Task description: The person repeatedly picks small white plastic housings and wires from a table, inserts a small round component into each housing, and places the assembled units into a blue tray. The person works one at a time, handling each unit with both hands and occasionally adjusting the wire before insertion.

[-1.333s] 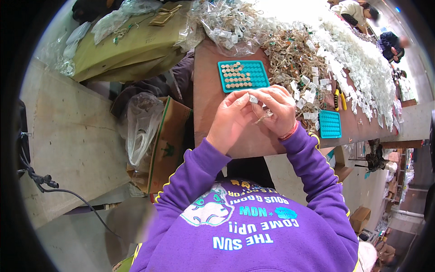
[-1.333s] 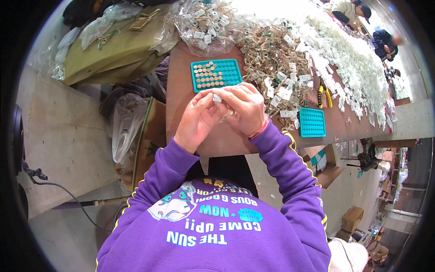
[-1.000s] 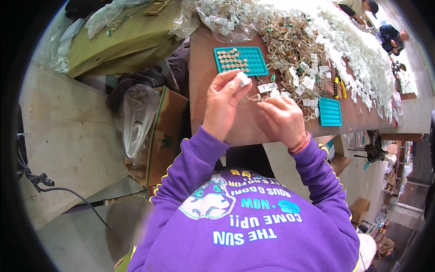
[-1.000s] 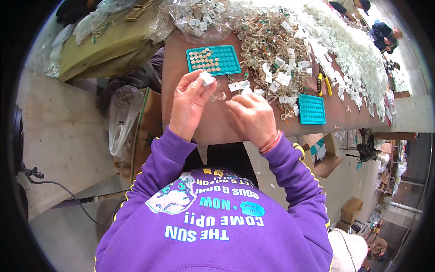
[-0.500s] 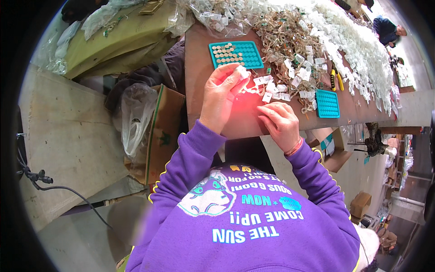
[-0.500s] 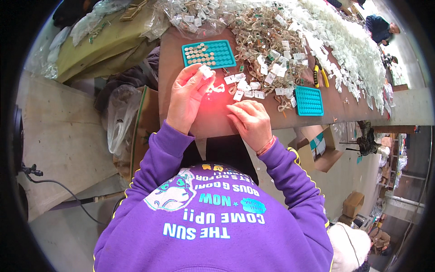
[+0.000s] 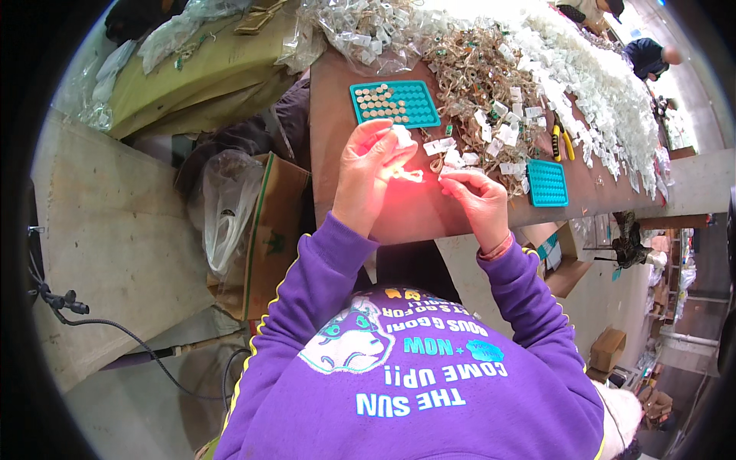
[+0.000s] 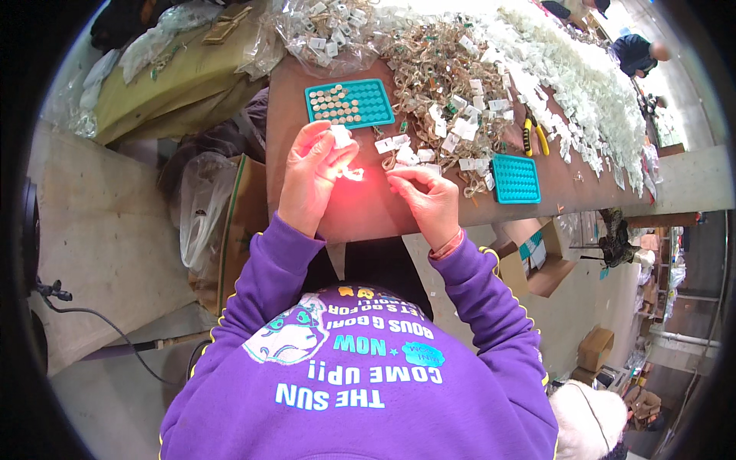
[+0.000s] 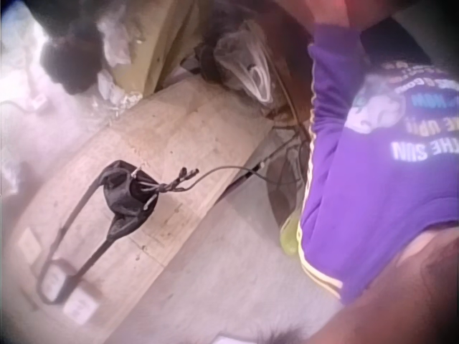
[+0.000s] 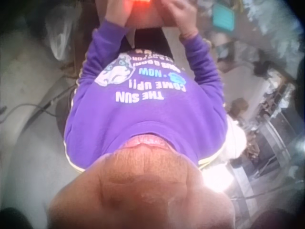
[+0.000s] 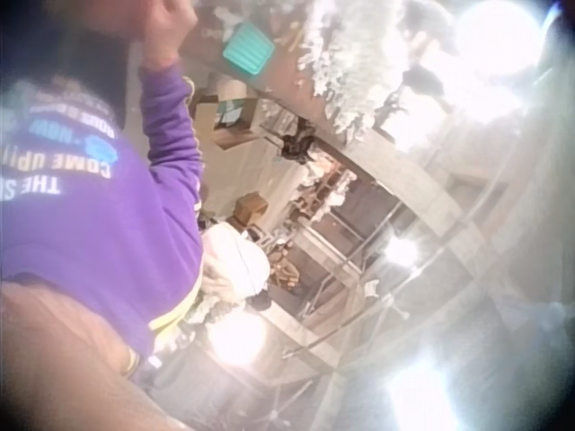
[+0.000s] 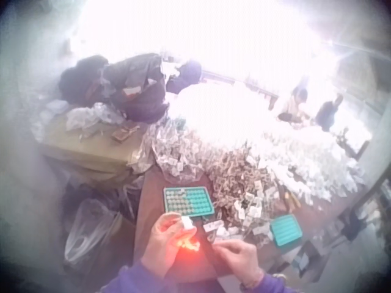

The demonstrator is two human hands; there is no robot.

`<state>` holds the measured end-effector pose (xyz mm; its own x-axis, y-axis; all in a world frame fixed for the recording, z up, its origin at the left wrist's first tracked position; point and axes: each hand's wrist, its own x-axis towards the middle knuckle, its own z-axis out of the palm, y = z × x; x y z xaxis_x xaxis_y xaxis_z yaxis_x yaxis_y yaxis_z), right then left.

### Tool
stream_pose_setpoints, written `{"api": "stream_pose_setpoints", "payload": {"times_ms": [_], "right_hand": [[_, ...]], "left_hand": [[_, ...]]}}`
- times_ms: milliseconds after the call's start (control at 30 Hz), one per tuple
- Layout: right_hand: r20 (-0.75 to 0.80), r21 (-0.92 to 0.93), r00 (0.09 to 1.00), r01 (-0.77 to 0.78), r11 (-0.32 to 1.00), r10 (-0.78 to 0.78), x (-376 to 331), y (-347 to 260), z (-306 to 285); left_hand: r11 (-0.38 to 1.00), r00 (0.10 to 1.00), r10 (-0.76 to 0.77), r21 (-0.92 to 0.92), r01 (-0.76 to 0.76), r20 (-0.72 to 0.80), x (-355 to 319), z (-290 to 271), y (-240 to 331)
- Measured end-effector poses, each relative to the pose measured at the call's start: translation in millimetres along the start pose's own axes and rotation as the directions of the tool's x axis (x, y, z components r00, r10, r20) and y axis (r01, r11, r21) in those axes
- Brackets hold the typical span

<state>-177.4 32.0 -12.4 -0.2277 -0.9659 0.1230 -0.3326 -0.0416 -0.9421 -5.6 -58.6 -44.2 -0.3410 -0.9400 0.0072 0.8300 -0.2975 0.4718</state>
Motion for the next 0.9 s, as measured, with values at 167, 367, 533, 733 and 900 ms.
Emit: {"api": "stream_pose_setpoints", "payload": {"times_ms": [167,367,533,733,900], "right_hand": [[0.107,0.422,0.978,-0.209,0.882,0.181,25,-3,1],[0.299,0.617,0.919,-0.391,0.683,0.257,43,-5,-6],[0.392,0.739,0.886,-0.463,0.490,0.245,50,-2,-5],[0.326,0.638,0.921,-0.382,0.669,0.214,55,-8,-3],[0.263,0.151,0.964,0.006,0.988,-0.046,59,-32,0]], "left_hand": [[0.971,0.972,-0.210,-0.096,0.220,0.102,-1,-7,1],[0.985,0.984,-0.159,-0.062,0.163,0.075,0,-3,-1],[0.983,0.984,-0.173,-0.052,0.175,0.038,-2,2,0],[0.961,0.958,-0.277,-0.003,0.278,0.069,-2,2,4],[0.952,0.948,-0.306,0.052,0.303,0.089,-4,2,6]]}}
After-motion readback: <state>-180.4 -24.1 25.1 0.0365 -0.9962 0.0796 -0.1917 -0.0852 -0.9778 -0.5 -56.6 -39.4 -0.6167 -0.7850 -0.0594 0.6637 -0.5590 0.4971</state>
